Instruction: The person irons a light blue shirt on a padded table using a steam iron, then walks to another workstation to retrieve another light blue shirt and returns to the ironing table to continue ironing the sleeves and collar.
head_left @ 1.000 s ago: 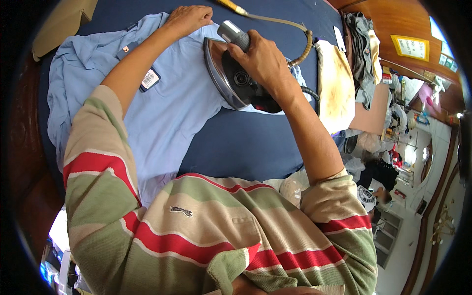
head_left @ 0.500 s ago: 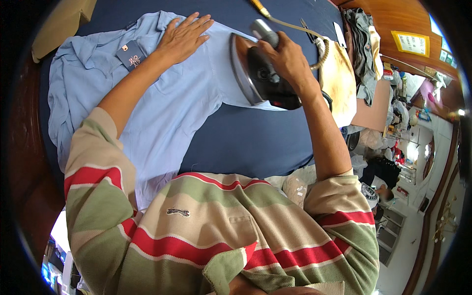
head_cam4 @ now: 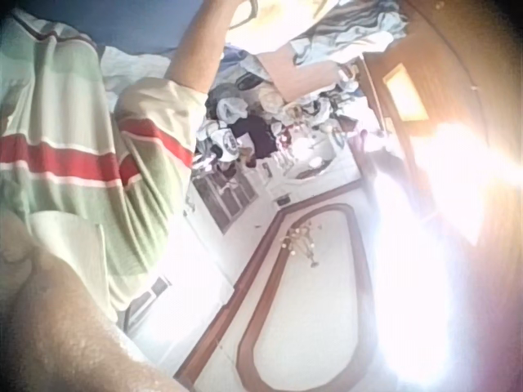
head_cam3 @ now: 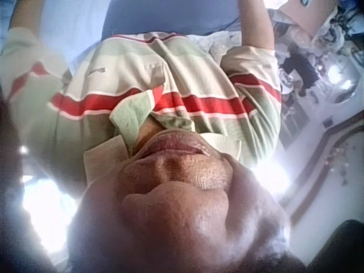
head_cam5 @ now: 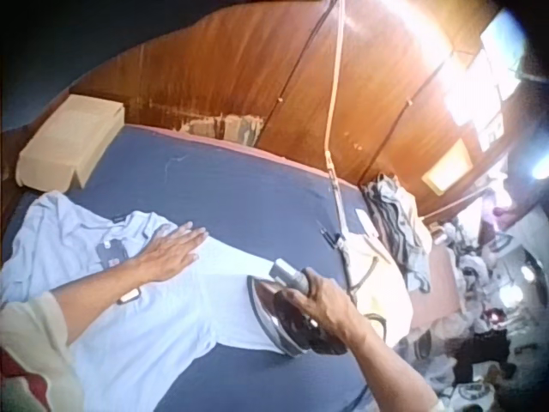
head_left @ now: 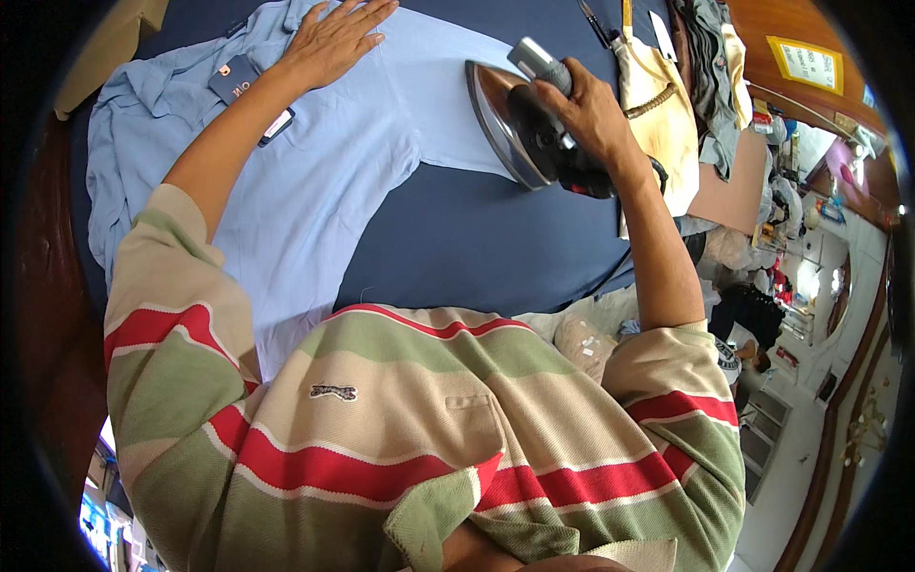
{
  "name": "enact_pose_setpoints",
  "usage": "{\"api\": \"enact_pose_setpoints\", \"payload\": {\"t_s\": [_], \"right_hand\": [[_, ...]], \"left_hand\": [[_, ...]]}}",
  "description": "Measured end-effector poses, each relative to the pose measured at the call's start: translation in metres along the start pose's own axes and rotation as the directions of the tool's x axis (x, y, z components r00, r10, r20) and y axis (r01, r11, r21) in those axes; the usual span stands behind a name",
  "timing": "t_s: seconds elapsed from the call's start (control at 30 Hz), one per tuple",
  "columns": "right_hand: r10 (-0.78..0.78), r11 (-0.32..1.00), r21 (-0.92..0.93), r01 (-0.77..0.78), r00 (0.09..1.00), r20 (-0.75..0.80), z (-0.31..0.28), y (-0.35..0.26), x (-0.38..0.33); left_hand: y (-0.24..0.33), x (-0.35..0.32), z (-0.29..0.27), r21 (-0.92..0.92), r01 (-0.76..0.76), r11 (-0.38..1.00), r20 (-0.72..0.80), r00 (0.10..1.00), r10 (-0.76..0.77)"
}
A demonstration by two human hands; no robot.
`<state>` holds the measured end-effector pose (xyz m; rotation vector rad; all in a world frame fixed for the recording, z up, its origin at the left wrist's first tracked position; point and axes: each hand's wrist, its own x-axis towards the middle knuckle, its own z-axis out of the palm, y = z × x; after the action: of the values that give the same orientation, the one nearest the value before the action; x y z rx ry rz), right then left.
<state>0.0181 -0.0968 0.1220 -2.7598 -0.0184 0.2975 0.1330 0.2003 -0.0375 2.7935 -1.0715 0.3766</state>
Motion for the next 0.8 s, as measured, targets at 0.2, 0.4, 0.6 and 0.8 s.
{"api": "enact_pose_setpoints", "payload": {"t_s": [0.2, 0.4, 0.6, 0.8], "right_hand": [[0.018, 1.000, 0.000, -0.018, 1.000, 0.005, 0.001, -0.004, -0.019], [-0.016, 0.994, 0.106, 0.015, 1.000, 0.003, 0.007, -0.014, -0.011], [-0.017, 0.975, 0.220, 0.016, 1.000, 0.001, 0.035, -0.065, 0.025], [-0.105, 0.954, 0.281, 0.106, 0.994, -0.017, 0.048, -0.068, 0.029]], "left_hand": [[0.024, 0.004, -0.040, 0.062, -0.010, 0.998, -0.258, 0.966, 0.025], [0.120, -0.077, -0.079, -0.410, -0.193, 0.892, 0.028, 0.974, 0.224], [0.120, -0.112, -0.071, -0.466, -0.114, 0.878, 0.035, 0.989, 0.147], [0.125, -0.116, -0.081, -0.537, 0.001, 0.843, 0.040, 0.999, 0.025]]}}
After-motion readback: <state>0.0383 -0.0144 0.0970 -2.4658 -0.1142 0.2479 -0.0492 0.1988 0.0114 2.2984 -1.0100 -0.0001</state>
